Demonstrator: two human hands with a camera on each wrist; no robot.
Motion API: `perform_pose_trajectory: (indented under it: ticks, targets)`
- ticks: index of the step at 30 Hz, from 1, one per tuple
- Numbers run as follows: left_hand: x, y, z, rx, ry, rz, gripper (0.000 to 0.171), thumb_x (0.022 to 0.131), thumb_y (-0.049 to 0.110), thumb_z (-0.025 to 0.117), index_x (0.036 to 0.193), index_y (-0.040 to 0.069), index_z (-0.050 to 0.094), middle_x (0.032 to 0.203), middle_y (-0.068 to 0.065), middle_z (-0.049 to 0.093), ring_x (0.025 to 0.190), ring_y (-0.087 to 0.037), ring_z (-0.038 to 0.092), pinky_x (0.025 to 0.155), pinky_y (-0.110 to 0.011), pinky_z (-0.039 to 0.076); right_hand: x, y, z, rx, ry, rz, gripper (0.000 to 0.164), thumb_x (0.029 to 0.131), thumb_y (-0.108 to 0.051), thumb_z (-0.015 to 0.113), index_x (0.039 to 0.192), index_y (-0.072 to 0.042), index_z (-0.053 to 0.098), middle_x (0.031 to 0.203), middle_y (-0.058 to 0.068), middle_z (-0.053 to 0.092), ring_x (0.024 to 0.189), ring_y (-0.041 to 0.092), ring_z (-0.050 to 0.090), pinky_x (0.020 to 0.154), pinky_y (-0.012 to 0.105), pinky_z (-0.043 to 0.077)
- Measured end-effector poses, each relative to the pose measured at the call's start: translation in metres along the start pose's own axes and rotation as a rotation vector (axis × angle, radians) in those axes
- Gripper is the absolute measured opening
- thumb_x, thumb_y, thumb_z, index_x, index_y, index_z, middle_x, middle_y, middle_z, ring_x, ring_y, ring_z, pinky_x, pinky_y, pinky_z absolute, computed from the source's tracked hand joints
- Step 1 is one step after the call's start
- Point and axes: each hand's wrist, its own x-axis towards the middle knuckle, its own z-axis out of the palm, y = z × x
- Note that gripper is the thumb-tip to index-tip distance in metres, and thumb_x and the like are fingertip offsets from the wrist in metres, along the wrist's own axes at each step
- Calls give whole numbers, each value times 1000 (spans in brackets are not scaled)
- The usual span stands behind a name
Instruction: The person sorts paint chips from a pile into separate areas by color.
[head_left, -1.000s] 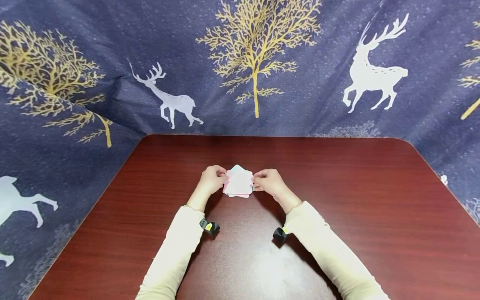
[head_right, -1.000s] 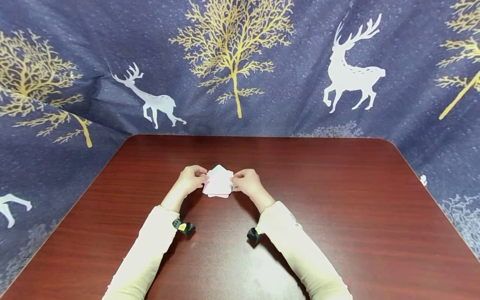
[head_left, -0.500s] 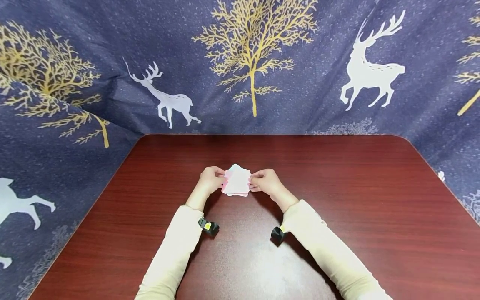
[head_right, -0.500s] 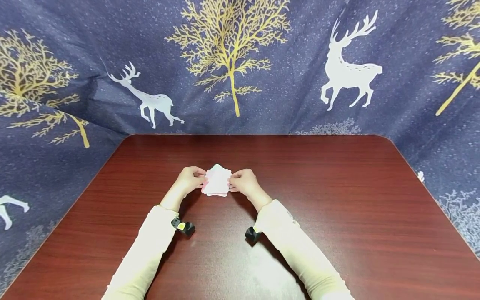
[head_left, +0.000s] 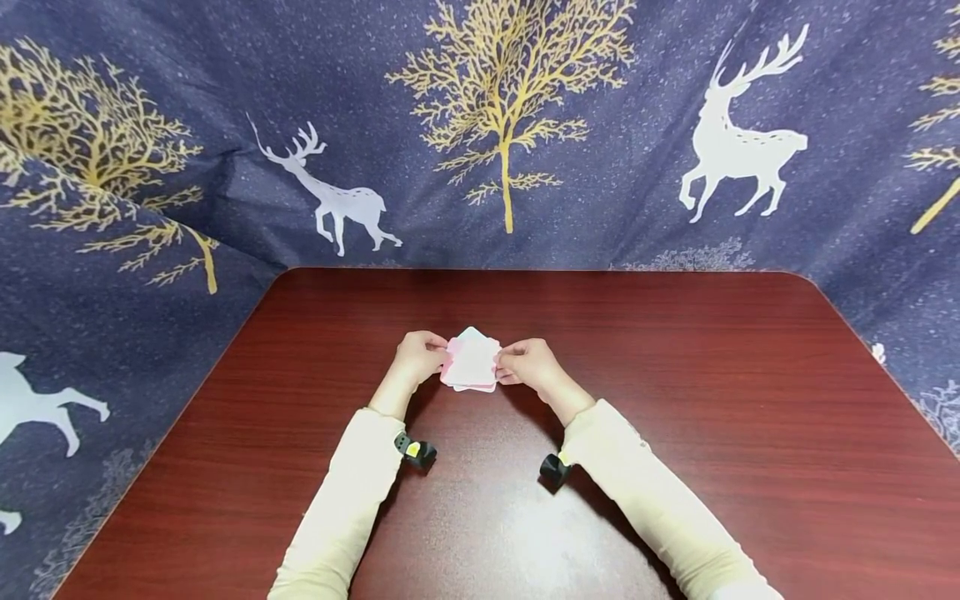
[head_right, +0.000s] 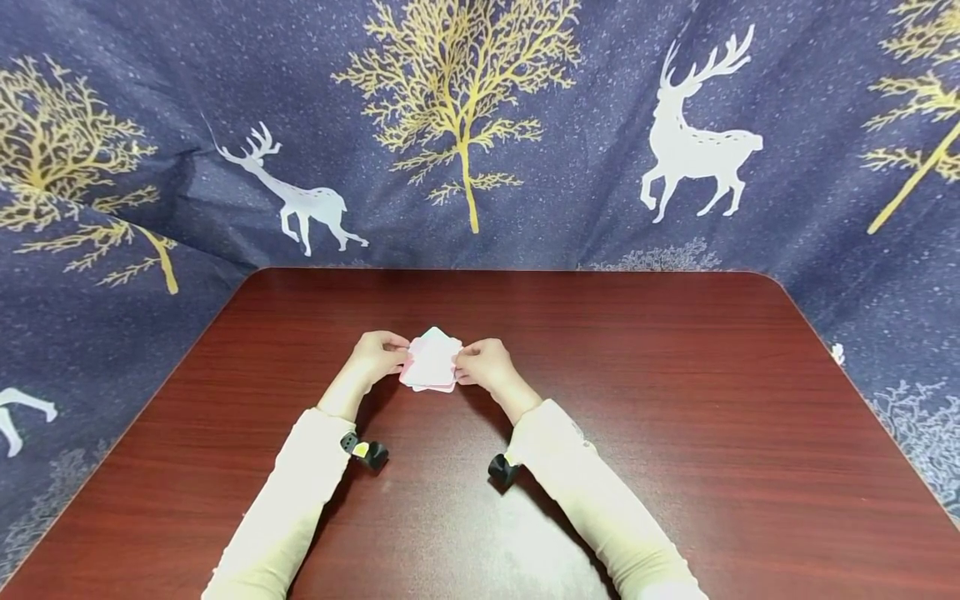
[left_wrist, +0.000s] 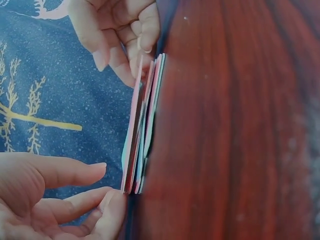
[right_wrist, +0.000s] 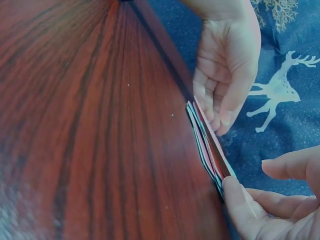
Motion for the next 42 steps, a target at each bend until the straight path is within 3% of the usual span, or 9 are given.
perform_pose_trajectory:
  ticks: [9, 21, 29, 34, 42]
  targets:
    - [-2, 5, -1, 25, 5, 6, 28, 82, 0, 64, 109, -8, 64, 101, -24, 66, 84, -26, 64, 80, -34, 57, -1, 1, -2, 14, 19, -21, 26, 86, 6, 55, 108, 19, 59, 81, 16, 68, 65, 12, 65, 69, 31, 59]
    - [-3, 14, -1, -60, 4, 45, 30, 81, -7, 64, 111, -10, 63, 107, -27, 65, 90, -27, 66, 80, -35, 57, -4, -5, -6, 38, 89, -44, 32, 83, 10, 61, 114, 17, 58, 95, 28, 67, 67, 12, 65, 75, 34, 58]
    - [-3, 34, 6, -61, 6, 77, 30, 82, -5, 66, 112, -6, 64, 107, -23, 67, 87, -26, 66, 72, -27, 57, -8, -17, -26, 47, 151, -75, 31, 84, 10, 60, 114, 17, 59, 88, 20, 67, 65, 10, 63, 69, 28, 59]
    - [-1, 50, 14, -116, 1, 100, 31, 81, -7, 65, 112, -7, 64, 107, -24, 66, 83, -21, 66, 71, -27, 58, -10, -26, -42, 46, 180, -81, 33, 83, 10, 62, 116, 16, 58, 84, 13, 65, 62, 7, 62, 66, 25, 58]
    - [4, 71, 33, -211, -19, 115, 35, 80, -11, 64, 114, -6, 63, 109, -23, 66, 85, -20, 65, 74, -27, 58, -15, -37, -69, 28, 224, -105, 34, 83, 10, 60, 116, 18, 57, 75, 5, 63, 60, 4, 60, 79, 38, 57]
